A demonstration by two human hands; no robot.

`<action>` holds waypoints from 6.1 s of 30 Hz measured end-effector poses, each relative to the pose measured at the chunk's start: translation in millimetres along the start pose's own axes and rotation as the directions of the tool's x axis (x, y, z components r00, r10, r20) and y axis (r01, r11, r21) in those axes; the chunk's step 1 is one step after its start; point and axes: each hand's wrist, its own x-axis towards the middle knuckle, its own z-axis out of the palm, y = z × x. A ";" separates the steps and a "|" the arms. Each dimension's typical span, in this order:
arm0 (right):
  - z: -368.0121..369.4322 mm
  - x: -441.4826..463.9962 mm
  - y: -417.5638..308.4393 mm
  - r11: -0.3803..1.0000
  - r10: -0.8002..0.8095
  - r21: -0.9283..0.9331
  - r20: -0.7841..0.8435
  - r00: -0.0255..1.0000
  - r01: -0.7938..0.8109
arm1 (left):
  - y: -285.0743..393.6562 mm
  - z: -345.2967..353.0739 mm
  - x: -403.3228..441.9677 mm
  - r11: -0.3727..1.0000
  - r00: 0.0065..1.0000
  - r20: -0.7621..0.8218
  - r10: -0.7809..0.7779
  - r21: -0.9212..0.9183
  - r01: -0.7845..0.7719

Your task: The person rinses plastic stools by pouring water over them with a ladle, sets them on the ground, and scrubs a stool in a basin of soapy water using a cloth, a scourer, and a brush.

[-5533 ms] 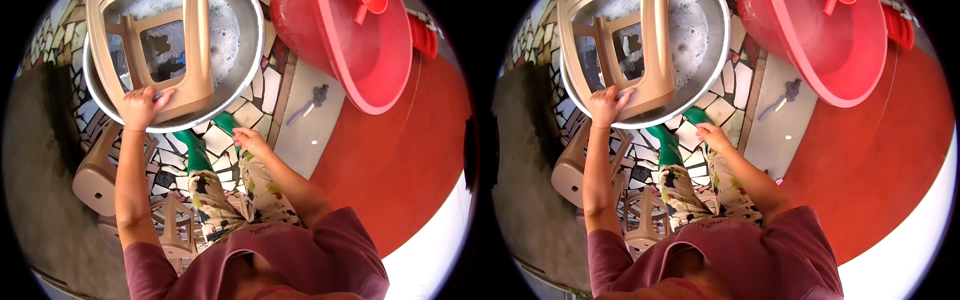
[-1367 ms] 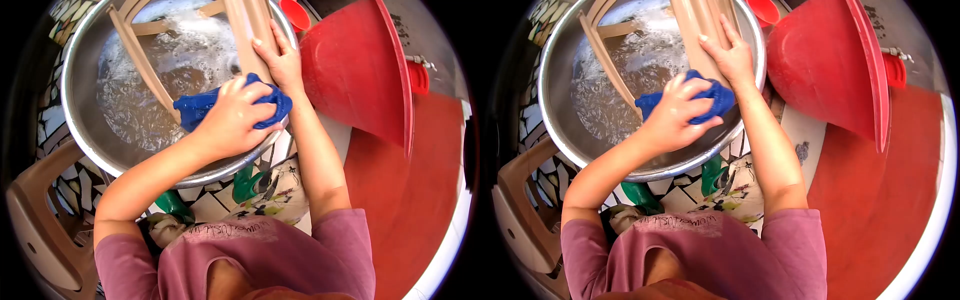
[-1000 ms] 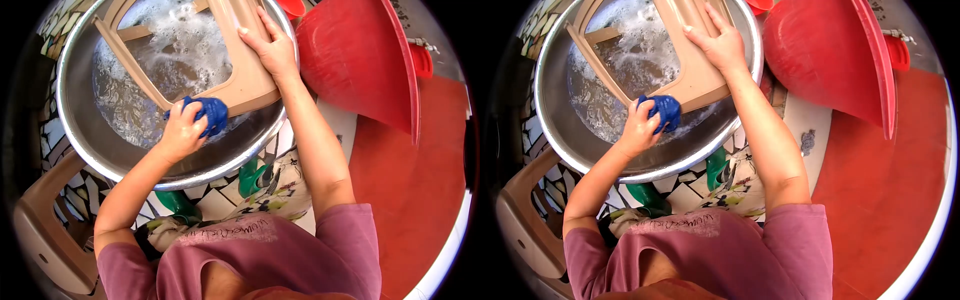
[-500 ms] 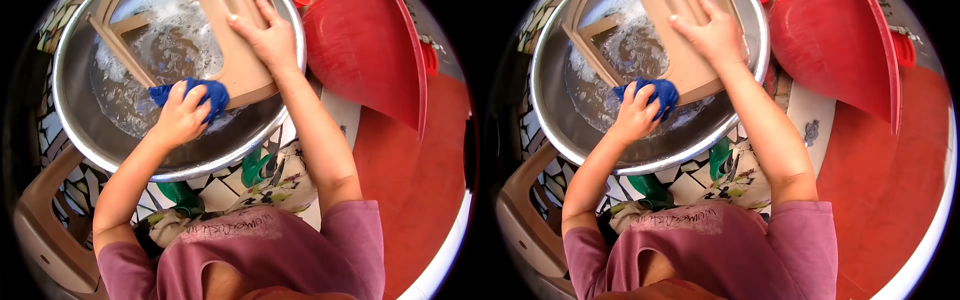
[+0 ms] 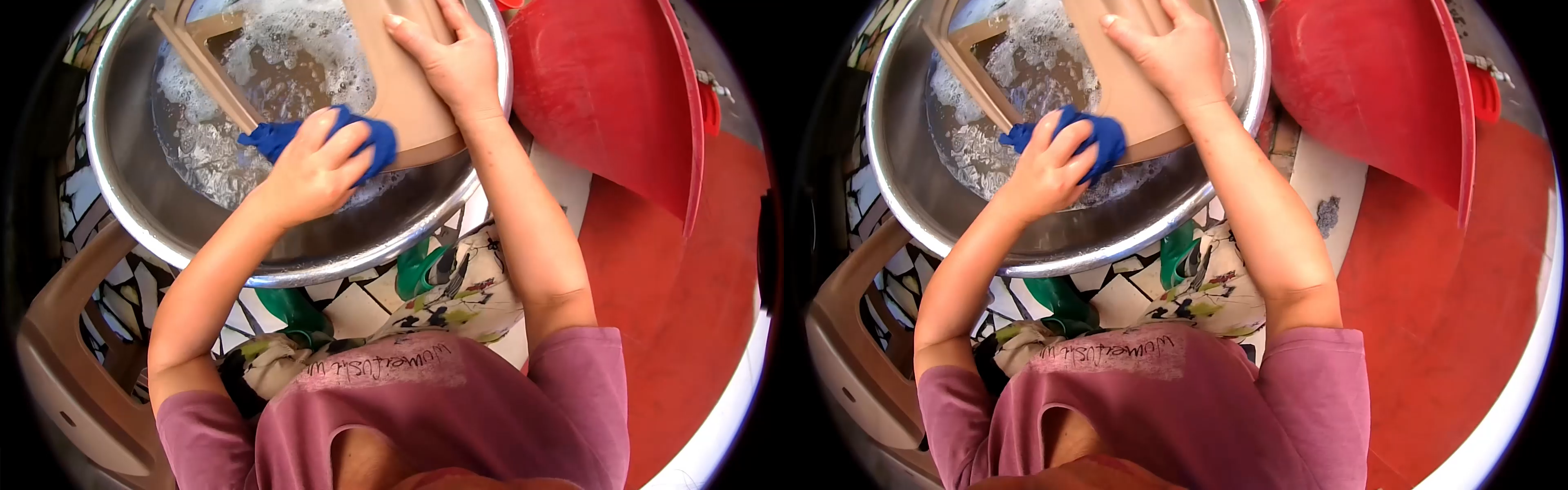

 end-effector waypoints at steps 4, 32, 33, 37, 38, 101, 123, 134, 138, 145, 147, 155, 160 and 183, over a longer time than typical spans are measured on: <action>0.9 2.7 8.3 0.995 -0.102 0.017 -0.006 0.995 0.102 | 0.1 3.7 15.9 0.997 0.999 0.050 -0.002 -0.079 0.006; -72.3 46.1 106.1 0.968 -0.252 0.010 0.005 0.968 0.252 | -33.8 -24.0 22.8 0.885 0.848 0.255 -0.465 0.172 0.434; -77.7 36.9 121.9 0.971 -0.236 -0.075 -0.121 0.964 0.228 | -22.5 -12.9 28.8 0.844 0.738 0.410 -0.537 0.256 0.472; -135.3 -49.2 159.7 0.984 -0.036 -0.180 -0.289 0.957 -0.017 | -4.9 11.6 18.9 0.897 0.832 0.428 -0.353 0.407 0.171; -157.3 -85.1 185.5 0.948 -0.040 -0.312 -0.316 0.948 -0.064 | -10.5 14.9 13.3 0.879 0.870 0.389 -0.303 0.468 0.096; -65.6 3.6 89.9 0.822 0.561 0.032 0.134 0.817 -0.569 | -57.5 -71.2 -3.7 0.987 0.902 0.402 -0.157 0.036 0.156; -23.8 -225.3 -24.1 0.876 0.425 -0.277 0.060 0.903 -0.394 | -57.0 -65.3 -11.1 0.986 0.948 0.277 -0.155 0.104 0.131; -15.8 -209.9 9.3 0.870 0.457 -0.224 0.032 0.889 -0.439 | -42.7 -95.6 11.2 0.322 0.948 0.175 -0.267 -0.911 0.259; -34.9 -209.3 27.0 0.861 0.416 -0.352 0.073 0.907 -0.367 | -25.2 -116.9 7.9 -0.089 0.978 0.101 -0.182 -0.992 0.086; -10.0 -225.3 -5.6 0.762 0.641 -0.035 -0.100 0.761 -0.647 | -2.3 -135.3 9.7 -0.176 0.985 0.073 -0.155 -0.983 0.045; -0.8 -213.5 0.9 0.757 0.647 -0.001 -0.132 0.751 -0.653 | -12.1 -124.8 13.3 -0.180 0.985 0.074 -0.156 -0.983 0.045; -2.2 -208.0 -10.5 0.679 0.716 -0.093 -0.133 0.685 -0.728 | -14.4 -114.0 21.5 -0.179 0.989 0.053 -0.135 -0.983 0.028; -19.2 -237.9 35.0 0.791 0.608 0.014 -0.119 0.785 -0.611 | -27.4 -90.7 30.5 0.086 0.971 0.150 -0.184 -0.982 0.168; -25.2 -237.9 -25.3 0.795 0.519 -0.426 0.107 0.848 -0.432 | -17.2 -45.3 6.2 0.768 0.640 0.514 -0.571 0.059 0.638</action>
